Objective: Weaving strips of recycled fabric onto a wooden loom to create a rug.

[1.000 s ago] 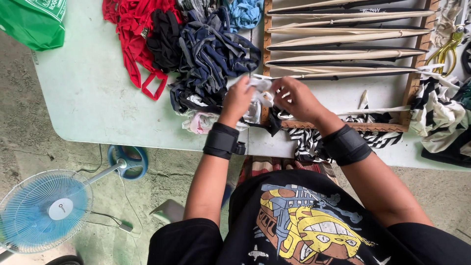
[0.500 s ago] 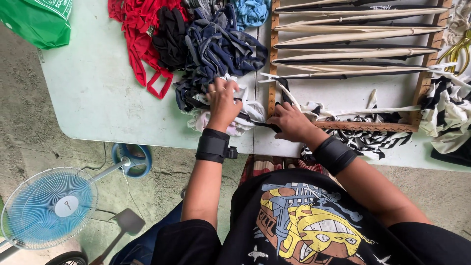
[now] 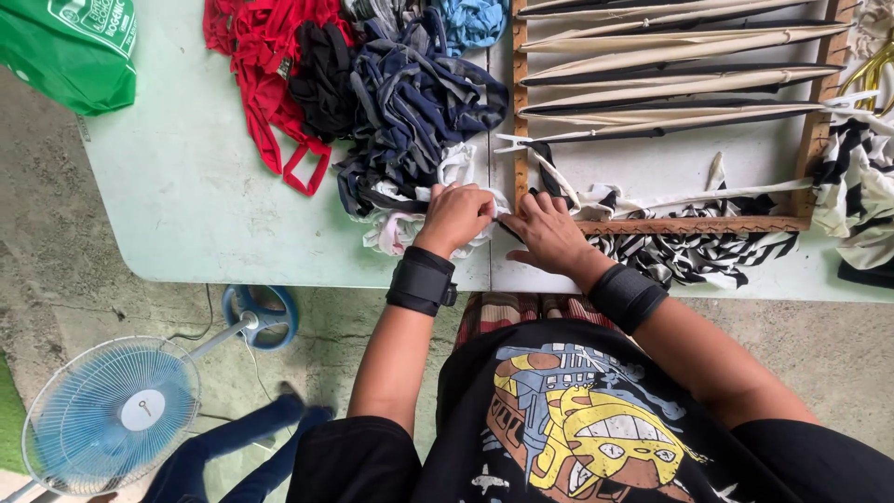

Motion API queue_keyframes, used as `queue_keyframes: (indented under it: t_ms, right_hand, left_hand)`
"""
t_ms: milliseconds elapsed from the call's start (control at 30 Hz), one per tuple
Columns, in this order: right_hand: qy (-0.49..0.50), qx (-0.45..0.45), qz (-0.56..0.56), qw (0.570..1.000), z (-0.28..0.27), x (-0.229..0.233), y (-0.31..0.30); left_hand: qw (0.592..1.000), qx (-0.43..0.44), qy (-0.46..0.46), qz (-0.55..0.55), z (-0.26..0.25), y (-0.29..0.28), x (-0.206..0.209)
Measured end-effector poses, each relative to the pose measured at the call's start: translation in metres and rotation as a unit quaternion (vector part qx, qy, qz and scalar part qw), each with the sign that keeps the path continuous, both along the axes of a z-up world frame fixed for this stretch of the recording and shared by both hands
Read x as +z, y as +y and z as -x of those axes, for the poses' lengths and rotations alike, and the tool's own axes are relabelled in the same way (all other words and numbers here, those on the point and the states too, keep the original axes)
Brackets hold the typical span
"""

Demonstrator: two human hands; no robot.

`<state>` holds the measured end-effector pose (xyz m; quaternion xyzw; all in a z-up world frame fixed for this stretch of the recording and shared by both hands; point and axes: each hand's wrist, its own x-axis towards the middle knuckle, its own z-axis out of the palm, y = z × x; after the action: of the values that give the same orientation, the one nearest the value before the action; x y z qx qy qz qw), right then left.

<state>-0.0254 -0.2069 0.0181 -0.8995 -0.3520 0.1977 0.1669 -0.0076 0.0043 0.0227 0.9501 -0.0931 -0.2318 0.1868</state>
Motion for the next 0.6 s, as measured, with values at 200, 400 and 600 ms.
queue_keyframes:
  t_ms: [200,400,600]
  right_hand:
    - [-0.026,-0.101,-0.12,0.987,-0.012,-0.026,-0.012]
    - [-0.121,-0.301,-0.243,0.914,-0.057,-0.002,-0.079]
    - [0.128,-0.283,-0.33,0.891,-0.048,0.01,-0.127]
  left_hand:
    - [0.958,0.125,0.139,0.219,-0.022,0.007,0.03]
    - [0.98,0.156,-0.122,0.011,-0.027,0.102,0.013]
    - [0.95,0.217,-0.226,-0.003,-0.037,0.187,0.016]
